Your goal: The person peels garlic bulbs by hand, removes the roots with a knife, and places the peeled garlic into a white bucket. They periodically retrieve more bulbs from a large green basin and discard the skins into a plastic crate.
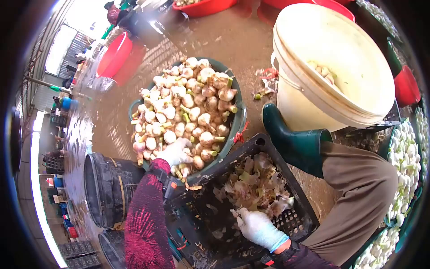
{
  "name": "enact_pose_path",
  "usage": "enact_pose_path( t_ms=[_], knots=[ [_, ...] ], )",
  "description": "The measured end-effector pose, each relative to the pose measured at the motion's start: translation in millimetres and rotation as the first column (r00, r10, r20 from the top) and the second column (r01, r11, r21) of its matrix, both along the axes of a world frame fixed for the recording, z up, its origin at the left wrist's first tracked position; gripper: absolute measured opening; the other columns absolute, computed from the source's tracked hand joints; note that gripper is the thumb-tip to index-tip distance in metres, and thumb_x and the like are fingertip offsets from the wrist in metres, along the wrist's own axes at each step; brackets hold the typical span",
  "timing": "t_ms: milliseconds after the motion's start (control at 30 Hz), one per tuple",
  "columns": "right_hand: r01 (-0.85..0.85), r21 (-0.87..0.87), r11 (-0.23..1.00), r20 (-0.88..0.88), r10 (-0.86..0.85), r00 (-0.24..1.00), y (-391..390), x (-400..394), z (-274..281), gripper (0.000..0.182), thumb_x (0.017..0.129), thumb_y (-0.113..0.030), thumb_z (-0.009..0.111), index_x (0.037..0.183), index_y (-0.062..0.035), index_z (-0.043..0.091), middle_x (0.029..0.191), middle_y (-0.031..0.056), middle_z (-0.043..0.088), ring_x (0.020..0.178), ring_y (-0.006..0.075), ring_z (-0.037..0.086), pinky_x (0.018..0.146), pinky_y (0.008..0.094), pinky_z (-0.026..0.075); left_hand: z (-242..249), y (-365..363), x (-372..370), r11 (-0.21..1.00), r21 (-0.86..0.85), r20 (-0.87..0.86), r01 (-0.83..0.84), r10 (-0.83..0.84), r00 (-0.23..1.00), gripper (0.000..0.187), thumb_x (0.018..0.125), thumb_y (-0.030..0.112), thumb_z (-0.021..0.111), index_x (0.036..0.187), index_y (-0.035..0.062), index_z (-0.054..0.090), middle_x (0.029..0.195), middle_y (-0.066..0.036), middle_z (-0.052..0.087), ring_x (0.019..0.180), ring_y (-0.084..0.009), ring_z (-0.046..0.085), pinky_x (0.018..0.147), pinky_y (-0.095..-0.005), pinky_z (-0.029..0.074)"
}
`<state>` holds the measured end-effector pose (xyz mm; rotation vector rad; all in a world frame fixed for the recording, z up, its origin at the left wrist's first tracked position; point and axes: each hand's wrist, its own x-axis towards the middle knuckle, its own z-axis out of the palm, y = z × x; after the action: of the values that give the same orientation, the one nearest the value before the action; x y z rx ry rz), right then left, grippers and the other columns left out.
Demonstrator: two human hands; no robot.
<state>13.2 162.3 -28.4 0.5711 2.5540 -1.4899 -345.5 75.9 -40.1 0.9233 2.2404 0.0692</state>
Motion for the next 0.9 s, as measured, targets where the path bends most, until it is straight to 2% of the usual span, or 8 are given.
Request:
enact_pose_path(
  t_ms=[100, 133, 200, 233, 367, 433, 567, 900],
  knots=[
    [0.023, -0.008, 1.0, -0.065, -0.023, 0.998, 3.5, 6.1, -5.2, 0.02, 0.091, -0.021, 0.061, 0.085, -0.0039, 0.054, 0.064, 0.0209, 0.059, 0.062, 0.0418, 0.06, 0.056, 0.0501, 0.047, -22.3, -14.1, -9.6, 0.988, 0.052, -0.184, 0.148, -0.136, 0.973, 0.055, 0.065, 0.012, 0.078, 0.117, 0.006, 0.06, 0.1, -0.01, 0.063, 0.101, -0.0274, 0.061, 0.086, -0.0354, 0.051],
    [0.019, 0.033, 0.999, -0.072, -0.016, 0.997, 4.8, 7.2, -4.4, 0.02, 0.091, -0.023, 0.06, 0.087, -0.004, 0.055, 0.068, 0.0209, 0.062, 0.064, 0.041, 0.062, 0.056, 0.0494, 0.049, -13.3, -19.8, -5.8, 0.937, 0.254, 0.055, -0.241, 0.235, 0.97, 0.054, 0.065, 0.01, 0.077, 0.116, 0.0042, 0.059, 0.095, -0.009, 0.064, 0.093, -0.0257, 0.063, 0.08, -0.0347, 0.053],
    [0.05, -0.002, 0.999, -0.121, -0.049, 0.991, 6.2, 10.0, 10.7, 0.023, 0.093, -0.027, 0.059, 0.092, -0.0038, 0.06, 0.079, 0.0199, 0.067, 0.07, 0.0384, 0.066, 0.062, 0.0467, 0.053, 17.3, -29.7, 0.5, 0.514, 0.441, 0.622, -0.736, 0.416, 0.663, 0.046, 0.071, 0.005, 0.07, 0.114, -0.0006, 0.057, 0.084, -0.006, 0.064, 0.073, -0.0196, 0.065, 0.063, -0.0314, 0.055],
    [0.016, -0.046, 0.999, -0.134, -0.022, 0.991, 13.0, 9.1, 25.8, 0.024, 0.094, -0.026, 0.058, 0.101, -0.0041, 0.06, 0.084, 0.018, 0.068, 0.074, 0.0371, 0.067, 0.066, 0.044, 0.054, 41.1, -43.6, 14.6, 0.421, 0.456, 0.526, -0.784, 0.583, 0.619, 0.035, 0.08, 0.005, 0.061, 0.115, 0.0005, 0.055, 0.084, -0.005, 0.063, 0.072, -0.0197, 0.065, 0.061, -0.0314, 0.054],
    [-0.012, -0.337, 0.942, -0.329, -0.105, 0.939, 5.5, 0.3, 36.8, 0.029, 0.097, -0.023, 0.052, 0.121, -0.0067, 0.054, 0.076, 0.0202, 0.065, 0.069, 0.04, 0.064, 0.062, 0.0462, 0.05, 92.9, -82.7, 122.8, -0.15, 0.336, 0.929, -0.93, 0.215, 0.301, 0.025, 0.091, 0.019, 0.061, 0.113, 0.0067, 0.056, 0.086, -0.004, 0.063, 0.069, -0.0172, 0.059, 0.055, -0.0271, 0.045],
    [-0.098, -0.499, 0.861, -0.277, -0.051, 0.959, 0.9, -3.9, 49.4, 0.035, 0.098, -0.024, 0.051, 0.129, -0.0085, 0.048, 0.072, 0.0223, 0.062, 0.067, 0.0423, 0.062, 0.059, 0.0494, 0.048, 98.9, -91.3, 190.1, -0.173, 0.201, 0.979, -0.964, -0.002, 0.204, 0.035, 0.096, 0.026, 0.057, 0.125, 0.0064, 0.053, 0.101, -0.005, 0.06, 0.079, -0.0187, 0.057, 0.059, -0.0287, 0.046],
    [-0.218, -0.185, 0.958, -0.361, 0.14, 0.922, -14.9, 9.9, 49.5, 0.042, 0.099, -0.033, 0.047, 0.135, -0.0128, 0.042, 0.069, 0.0214, 0.062, 0.064, 0.0418, 0.062, 0.059, 0.0501, 0.048, 86.4, -98.2, 287.4, -0.227, 0.048, 0.977, -0.973, -0.19, 0.093, 0.042, 0.097, 0.025, 0.056, 0.131, 0.0027, 0.046, 0.104, -0.008, 0.058, 0.083, -0.019, 0.054, 0.063, -0.0271, 0.045],
    [-0.153, -0.322, 0.934, -0.46, -0.014, 0.888, -29.8, 22.8, 27.5, 0.031, 0.098, -0.028, 0.05, 0.122, -0.0078, 0.054, 0.08, 0.0187, 0.065, 0.072, 0.04, 0.064, 0.063, 0.047, 0.05, 54.9, -103.4, 338.0, -0.292, 0.084, 0.996, -0.953, 0.053, 0.072, 0.037, 0.096, 0.023, 0.055, 0.123, -0.0015, 0.052, 0.101, -0.014, 0.063, 0.069, -0.0201, 0.059, 0.053, -0.0262, 0.044]
  ],
)
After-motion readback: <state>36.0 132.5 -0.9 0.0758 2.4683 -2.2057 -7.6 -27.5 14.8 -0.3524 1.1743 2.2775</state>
